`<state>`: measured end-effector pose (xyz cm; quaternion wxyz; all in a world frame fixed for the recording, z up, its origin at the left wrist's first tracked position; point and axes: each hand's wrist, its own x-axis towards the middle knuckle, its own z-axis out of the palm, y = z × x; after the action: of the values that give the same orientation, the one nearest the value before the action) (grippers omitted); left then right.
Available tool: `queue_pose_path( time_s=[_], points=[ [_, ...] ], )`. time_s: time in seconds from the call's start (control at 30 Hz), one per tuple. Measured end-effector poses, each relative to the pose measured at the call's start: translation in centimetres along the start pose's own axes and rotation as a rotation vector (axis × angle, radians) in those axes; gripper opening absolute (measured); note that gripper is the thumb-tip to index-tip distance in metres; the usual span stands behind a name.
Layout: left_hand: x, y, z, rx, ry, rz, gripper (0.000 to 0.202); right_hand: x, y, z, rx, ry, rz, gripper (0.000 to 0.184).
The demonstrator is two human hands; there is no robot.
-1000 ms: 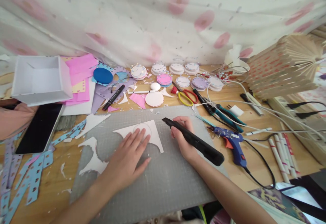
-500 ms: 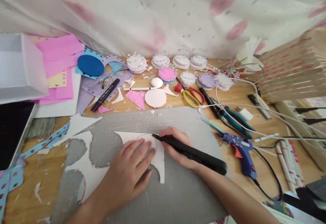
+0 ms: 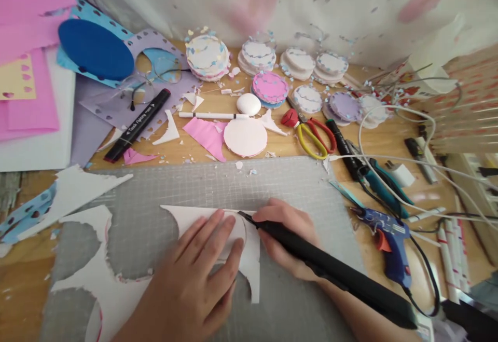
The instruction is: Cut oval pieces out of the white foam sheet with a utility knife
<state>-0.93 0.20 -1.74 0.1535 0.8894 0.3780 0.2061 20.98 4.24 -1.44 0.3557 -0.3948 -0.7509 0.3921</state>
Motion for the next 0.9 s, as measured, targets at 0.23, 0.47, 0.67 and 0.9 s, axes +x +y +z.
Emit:
queue_pose_path(
  time_s=[0.23, 0.47, 0.67, 0.9],
  points=[
    [0.1, 0.0, 0.0, 0.017, 0.004, -0.001, 0.032, 0.0, -0.1, 0.0, -0.054, -0.041, -0.007, 0.024],
    [0.2, 0.1, 0.0, 0.020, -0.008, -0.010, 0.031, 0.0, -0.8, 0.2, -0.095, -0.026, 0.018, 0.026],
    [0.2, 0.2, 0.2, 0.000, -0.026, -0.026, 0.033, 0.2, -1.4, 0.8, -0.171, -0.005, 0.009, 0.025],
    [-0.1, 0.6, 0.3, -0.019, -0.026, -0.066, 0.035, 0.0, -1.9, 0.6, -0.172, 0.029, 0.019, 0.024]
  ],
)
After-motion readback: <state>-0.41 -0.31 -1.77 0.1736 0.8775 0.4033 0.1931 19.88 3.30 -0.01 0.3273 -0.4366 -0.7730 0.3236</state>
